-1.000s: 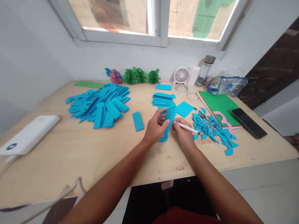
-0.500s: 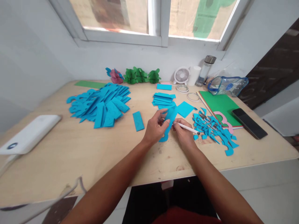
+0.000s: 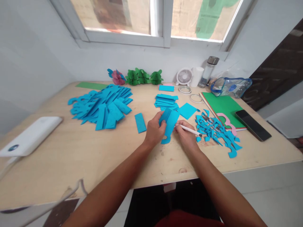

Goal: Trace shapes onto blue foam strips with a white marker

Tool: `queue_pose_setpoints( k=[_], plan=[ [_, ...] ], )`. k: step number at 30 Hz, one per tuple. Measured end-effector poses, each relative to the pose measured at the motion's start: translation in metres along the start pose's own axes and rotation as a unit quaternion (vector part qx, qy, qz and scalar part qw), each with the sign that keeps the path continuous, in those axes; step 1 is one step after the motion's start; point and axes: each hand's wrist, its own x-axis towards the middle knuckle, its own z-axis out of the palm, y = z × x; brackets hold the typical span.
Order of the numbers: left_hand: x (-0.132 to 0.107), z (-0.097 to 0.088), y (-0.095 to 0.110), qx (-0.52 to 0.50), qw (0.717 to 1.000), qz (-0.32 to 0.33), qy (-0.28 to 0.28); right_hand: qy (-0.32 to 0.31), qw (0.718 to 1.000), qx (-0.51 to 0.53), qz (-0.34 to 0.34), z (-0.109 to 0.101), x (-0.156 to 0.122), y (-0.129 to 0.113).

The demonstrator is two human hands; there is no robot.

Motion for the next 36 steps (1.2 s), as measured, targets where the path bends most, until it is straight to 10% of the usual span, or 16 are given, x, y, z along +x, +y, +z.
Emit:
queue_pose_setpoints(
  k=[7,13,21,36],
  plan=[
    [0.008,-0.014,-0.005,0.175,0.984,0.023,0.023,0.007,1.0,-0.002,-0.006,-0.001,-0.001,-0.001],
    [0.017,-0.032,-0.007,0.393,0.917,-0.054,-0.042,0.01,1.0,-0.007,-0.003,0.0,-0.002,-0.004],
    [0.004,-0.012,-0.001,0.224,0.953,0.195,-0.052,0.002,1.0,0.004,-0.014,0.0,-0.002,-0.006],
    [-0.002,-0.001,-0.002,0.176,0.969,0.137,-0.106,-0.004,1.0,0.018,-0.014,0.001,-0.003,-0.007]
  ],
)
